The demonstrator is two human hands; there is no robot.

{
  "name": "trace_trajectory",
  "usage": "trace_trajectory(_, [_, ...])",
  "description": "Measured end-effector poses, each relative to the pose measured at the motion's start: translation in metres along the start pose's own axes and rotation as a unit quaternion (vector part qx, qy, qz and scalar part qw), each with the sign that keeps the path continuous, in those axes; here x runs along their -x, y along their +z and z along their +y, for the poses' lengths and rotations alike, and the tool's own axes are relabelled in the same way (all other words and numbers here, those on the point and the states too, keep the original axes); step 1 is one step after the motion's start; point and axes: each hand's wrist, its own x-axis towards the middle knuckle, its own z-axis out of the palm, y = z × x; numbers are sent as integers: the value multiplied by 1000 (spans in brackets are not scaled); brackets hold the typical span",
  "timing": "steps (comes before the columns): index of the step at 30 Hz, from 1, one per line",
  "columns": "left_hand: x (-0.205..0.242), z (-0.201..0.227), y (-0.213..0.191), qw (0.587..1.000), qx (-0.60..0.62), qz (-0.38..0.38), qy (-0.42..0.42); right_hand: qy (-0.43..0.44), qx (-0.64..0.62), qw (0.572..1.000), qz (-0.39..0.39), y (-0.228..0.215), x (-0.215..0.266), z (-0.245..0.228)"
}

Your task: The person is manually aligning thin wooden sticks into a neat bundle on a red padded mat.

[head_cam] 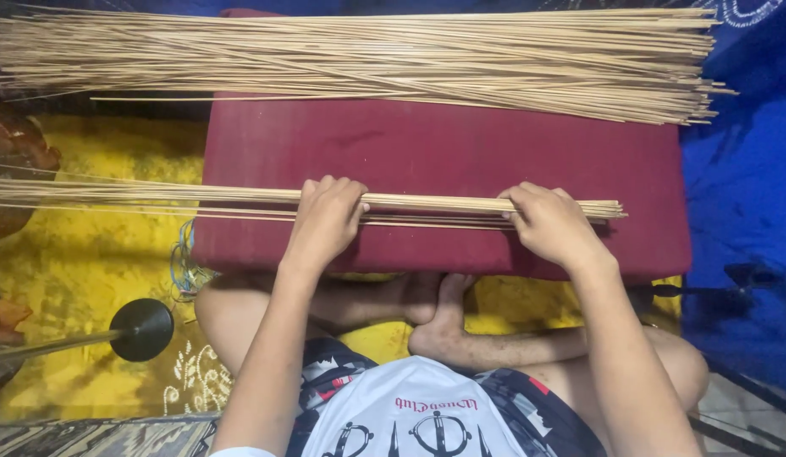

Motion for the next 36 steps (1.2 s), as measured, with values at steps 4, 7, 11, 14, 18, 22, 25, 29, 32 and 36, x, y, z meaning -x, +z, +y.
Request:
trace_trajectory(4, [2,-2,3,1000,15,-1,-4,17,-38,999,1,2,3,4])
trace_trajectory(7, [2,-3,8,1000,10,-6,-8,21,-48,999,1,4,2,5])
trace_trajectory(11, [0,-4,12,1000,-1,-7,-8,25,-52,998,-2,10,-2,11])
trace_trajectory(14, [-2,-3,10,1000,-6,-6,-5,19,-42,999,4,10,-5,13])
trace_trajectory(18, [-4,0,5,1000,-9,-12,-5,9,-15,1000,3,6,-5,14])
trace_trajectory(22, [-7,2,2,1000,-6,-16,-5,5,12,1000,-1,5,-7,15])
trace_trajectory(25, [-6,0,5,1000,-7,7,11,-6,-2,1000,5,6,-6,15])
trace_trajectory(29, [-4,-5,13,1000,-9,19,16,-9,-1,1000,14,17,-9,20])
trace_trajectory(32, [0,-7,17,1000,-7,23,14,-5,-5,1000,4,22,-11,20])
trace_trajectory(36, [3,-10,20,999,-16,43,25,-7,-5,1000,-10,23,-9,19])
